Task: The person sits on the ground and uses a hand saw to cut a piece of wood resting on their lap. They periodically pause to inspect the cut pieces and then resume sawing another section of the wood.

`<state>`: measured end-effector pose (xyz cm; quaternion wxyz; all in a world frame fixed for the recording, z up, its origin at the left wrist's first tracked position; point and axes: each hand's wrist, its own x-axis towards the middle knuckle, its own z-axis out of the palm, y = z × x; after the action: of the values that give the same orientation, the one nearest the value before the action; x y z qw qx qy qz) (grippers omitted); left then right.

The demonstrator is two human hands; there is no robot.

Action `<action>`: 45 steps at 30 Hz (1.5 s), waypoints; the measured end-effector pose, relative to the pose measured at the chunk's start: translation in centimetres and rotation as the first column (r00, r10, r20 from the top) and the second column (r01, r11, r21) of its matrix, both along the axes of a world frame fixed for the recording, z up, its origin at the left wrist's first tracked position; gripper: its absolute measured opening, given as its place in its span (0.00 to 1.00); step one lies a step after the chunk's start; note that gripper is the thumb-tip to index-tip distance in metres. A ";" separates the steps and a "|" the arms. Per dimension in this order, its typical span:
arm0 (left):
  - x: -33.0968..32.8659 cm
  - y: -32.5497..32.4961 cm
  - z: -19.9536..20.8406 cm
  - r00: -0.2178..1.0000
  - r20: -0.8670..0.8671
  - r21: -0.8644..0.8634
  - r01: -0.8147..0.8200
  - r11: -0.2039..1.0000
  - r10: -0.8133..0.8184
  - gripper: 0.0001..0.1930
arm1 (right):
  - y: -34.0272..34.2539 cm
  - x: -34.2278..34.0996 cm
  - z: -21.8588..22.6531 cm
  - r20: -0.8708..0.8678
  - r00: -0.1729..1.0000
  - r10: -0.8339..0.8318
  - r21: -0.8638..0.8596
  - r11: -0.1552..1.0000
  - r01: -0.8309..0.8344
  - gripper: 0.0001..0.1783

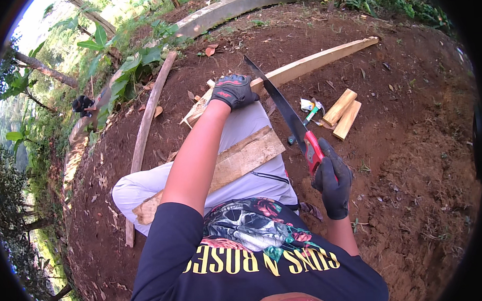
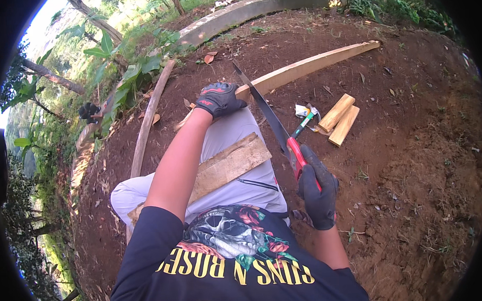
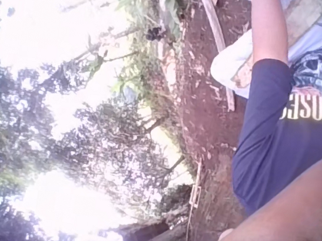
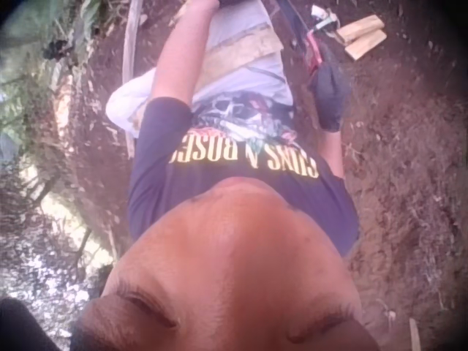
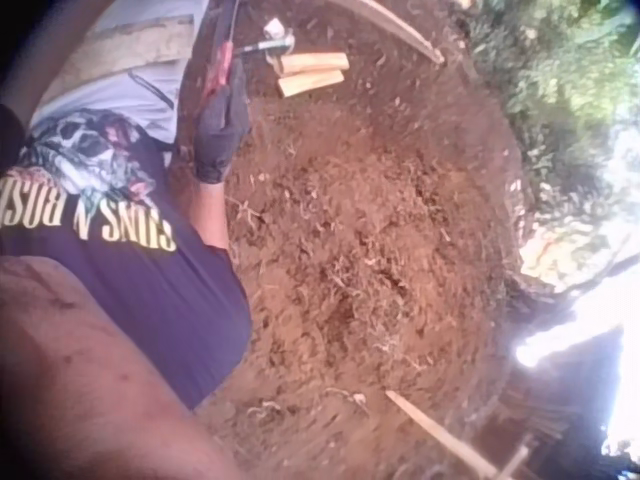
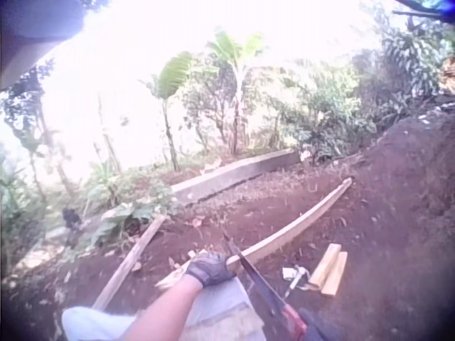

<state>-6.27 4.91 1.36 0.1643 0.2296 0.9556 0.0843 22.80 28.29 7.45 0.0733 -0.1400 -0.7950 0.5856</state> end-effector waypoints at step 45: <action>1.5 -0.4 -0.9 0.963 -0.206 0.083 -0.158 0.984 0.172 0.37 | -0.5 -2.7 -2.5 -0.229 0.971 0.073 0.216 0.976 -0.022 0.22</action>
<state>-4.81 4.50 0.49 0.0461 0.1620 0.9802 0.1042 20.10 27.76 4.96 0.1674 -0.0417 -0.8416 0.5118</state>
